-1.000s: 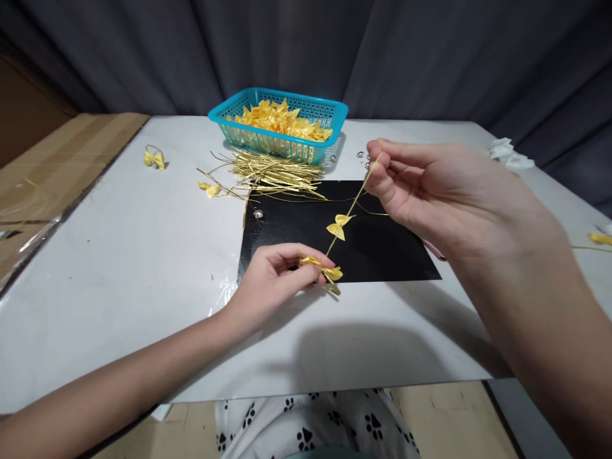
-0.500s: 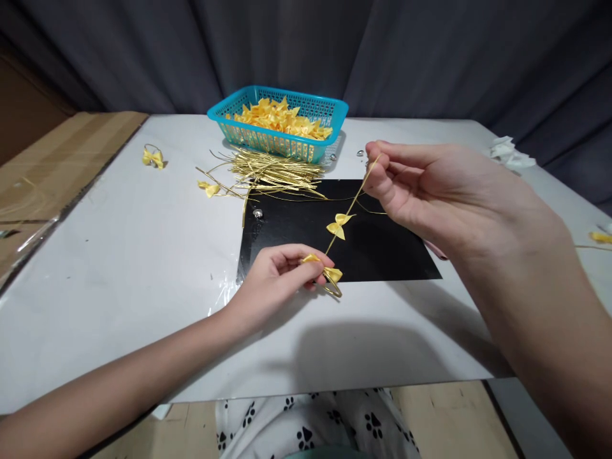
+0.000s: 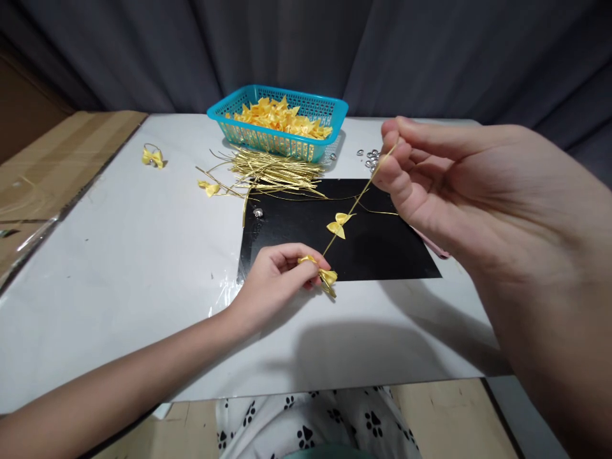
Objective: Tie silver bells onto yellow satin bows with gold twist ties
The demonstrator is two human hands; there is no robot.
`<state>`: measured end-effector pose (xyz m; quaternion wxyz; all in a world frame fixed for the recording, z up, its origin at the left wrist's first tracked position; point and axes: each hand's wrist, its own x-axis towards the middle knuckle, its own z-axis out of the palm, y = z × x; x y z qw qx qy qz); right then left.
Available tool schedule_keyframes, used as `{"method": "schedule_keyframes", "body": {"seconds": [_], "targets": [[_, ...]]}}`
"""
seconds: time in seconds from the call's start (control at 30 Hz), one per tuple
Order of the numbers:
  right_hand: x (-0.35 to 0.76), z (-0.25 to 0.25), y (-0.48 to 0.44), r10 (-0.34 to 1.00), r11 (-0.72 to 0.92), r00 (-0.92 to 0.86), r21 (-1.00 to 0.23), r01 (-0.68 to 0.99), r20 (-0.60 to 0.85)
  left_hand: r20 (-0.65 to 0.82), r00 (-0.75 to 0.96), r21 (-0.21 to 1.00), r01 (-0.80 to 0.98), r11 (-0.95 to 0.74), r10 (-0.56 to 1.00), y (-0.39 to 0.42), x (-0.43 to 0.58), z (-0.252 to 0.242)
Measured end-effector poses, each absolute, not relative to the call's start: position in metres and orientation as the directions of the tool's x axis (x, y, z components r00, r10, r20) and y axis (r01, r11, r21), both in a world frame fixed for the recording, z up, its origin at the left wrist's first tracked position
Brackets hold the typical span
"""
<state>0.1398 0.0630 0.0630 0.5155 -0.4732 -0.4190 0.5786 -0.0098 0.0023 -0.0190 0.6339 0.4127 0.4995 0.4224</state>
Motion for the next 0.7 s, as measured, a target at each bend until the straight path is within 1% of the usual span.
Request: {"method": "schedule_keyframes", "body": {"seconds": [0.07,0.13,0.3,0.43,0.7], "targets": [[0.138,0.064,0.061,0.982,-0.189,-0.081,-0.933,-0.307,-0.172,-0.302,0.151,0.936,-0.14,0.322,0.941,0.002,-0.01,-0.019],[0.137,0.065,0.061,0.977,-0.212,-0.111,-0.913,-0.349,-0.184,-0.315,0.156,0.927,-0.163,0.339,0.936,0.002,-0.01,-0.02],[0.136,0.068,0.063,0.972,-0.223,-0.006,-0.914,-0.338,-0.235,-0.312,0.221,0.899,-0.245,0.362,0.924,0.003,-0.012,-0.023],[0.138,0.07,0.066,0.974,-0.192,0.045,-0.914,-0.357,-0.222,-0.316,0.271,0.857,-0.329,0.396,0.909,0.002,-0.012,-0.022],[0.149,0.069,0.06,0.988,-0.154,-0.02,-0.947,-0.282,-0.155,-0.359,0.291,0.827,-0.341,0.446,0.887,0.004,-0.011,-0.025]]}}
